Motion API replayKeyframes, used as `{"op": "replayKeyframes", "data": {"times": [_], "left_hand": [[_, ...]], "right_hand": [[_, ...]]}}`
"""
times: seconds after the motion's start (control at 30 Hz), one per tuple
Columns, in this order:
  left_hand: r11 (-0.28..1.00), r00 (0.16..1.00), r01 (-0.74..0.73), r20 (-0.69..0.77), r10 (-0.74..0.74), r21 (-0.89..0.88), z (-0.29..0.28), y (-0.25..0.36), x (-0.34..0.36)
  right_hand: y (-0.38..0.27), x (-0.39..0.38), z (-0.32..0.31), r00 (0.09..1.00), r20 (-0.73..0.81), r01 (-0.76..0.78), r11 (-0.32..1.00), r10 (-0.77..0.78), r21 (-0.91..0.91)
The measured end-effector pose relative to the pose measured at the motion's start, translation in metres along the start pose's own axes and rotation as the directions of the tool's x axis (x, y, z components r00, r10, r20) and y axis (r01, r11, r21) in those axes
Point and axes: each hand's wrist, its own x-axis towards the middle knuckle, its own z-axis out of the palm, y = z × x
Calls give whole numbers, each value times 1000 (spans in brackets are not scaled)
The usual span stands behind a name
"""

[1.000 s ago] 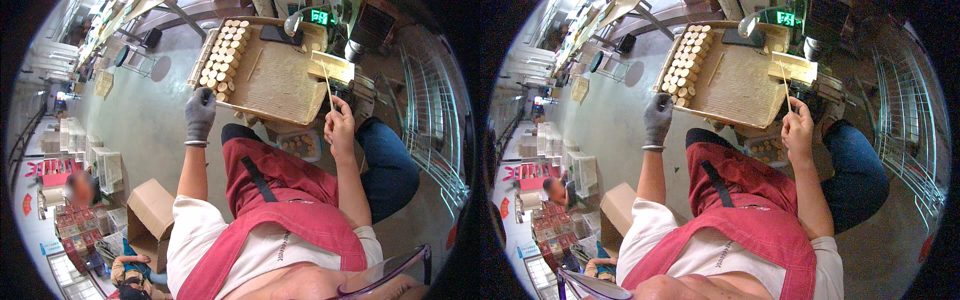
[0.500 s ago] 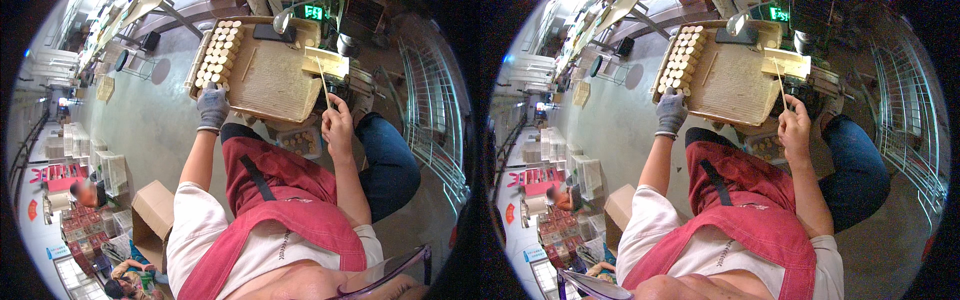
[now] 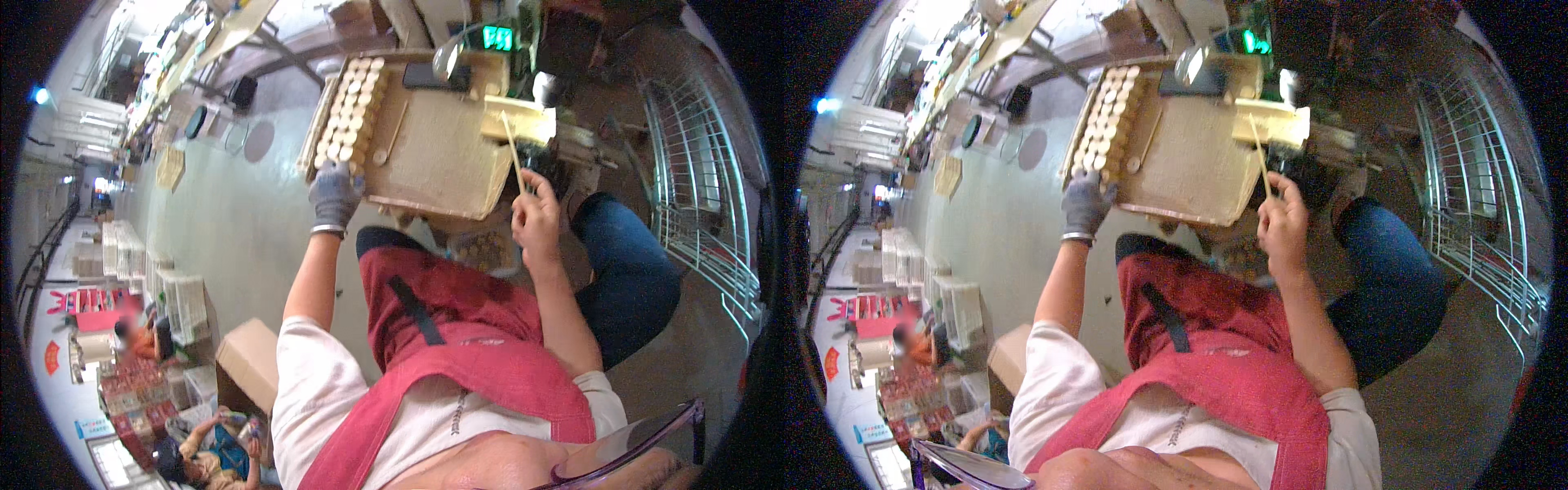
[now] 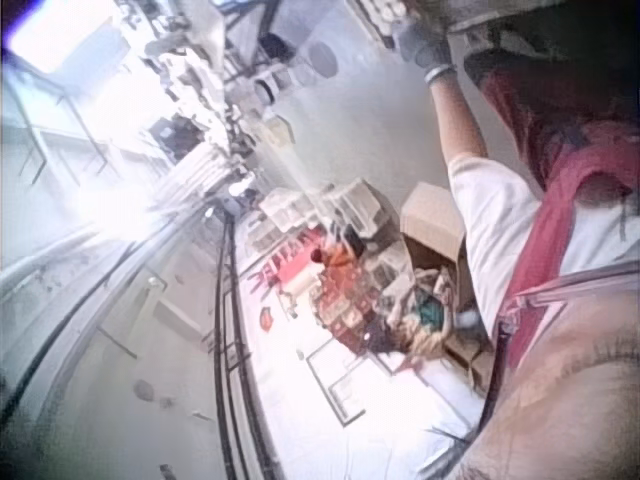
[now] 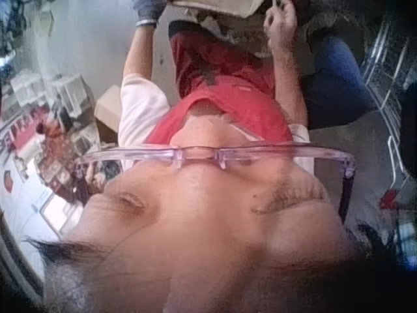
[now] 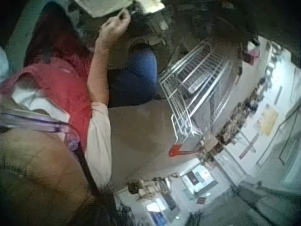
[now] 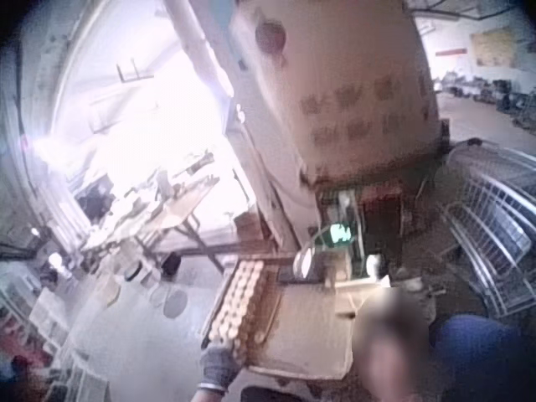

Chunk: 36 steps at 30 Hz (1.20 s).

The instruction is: The person repeatedly picks up small wooden discs from a tray, places them on a drill press, and uses a wooden stick to shape the disc while the drill spins. After shaping, the disc is returned to the tray. The process is repeated for multiple discs.

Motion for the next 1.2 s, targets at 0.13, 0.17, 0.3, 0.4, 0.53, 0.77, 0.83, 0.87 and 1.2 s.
{"op": "replayKeyframes", "data": {"times": [0.13, 0.17, 0.3, 0.4, 0.53, 0.77, 0.83, 0.87, 1.2], "left_hand": [[979, 992, 67, 88, -85, 194, 3, 0, 3], [979, 995, 49, 76, -66, 200, 5, 2, 6], [966, 992, 33, 107, -62, 256, 24, -4, 15], [978, 993, 58, 91, -78, 201, 16, 3, 17], [970, 981, 145, 97, -166, 194, 8, 14, 16], [987, 996, 91, -15, -90, 133, 10, 14, 3], [994, 995, 90, -54, -87, 62, 12, 11, 0], [996, 994, 87, -75, -84, 33, 16, 8, -1], [976, 985, 159, -46, -167, -147, 38, -12, -1]], "right_hand": [[2, -2, -2, 999, 38, 4, 999, -6, 40], [3, -1, -3, 999, 34, 6, 999, -8, 51], [-6, 2, -5, 999, 12, 31, 996, -32, 80], [-7, -2, -9, 1000, 20, 21, 994, -23, 109], [-9, -4, -10, 999, 44, -4, 988, -3, 152], [-12, -5, -10, 999, 38, 0, 989, -6, 147], [-11, -5, -10, 999, 39, -5, 989, -1, 145], [-9, -5, -11, 999, 45, -5, 989, -2, 145], [-3, -4, -10, 999, 49, -4, 991, -3, 136]]}}
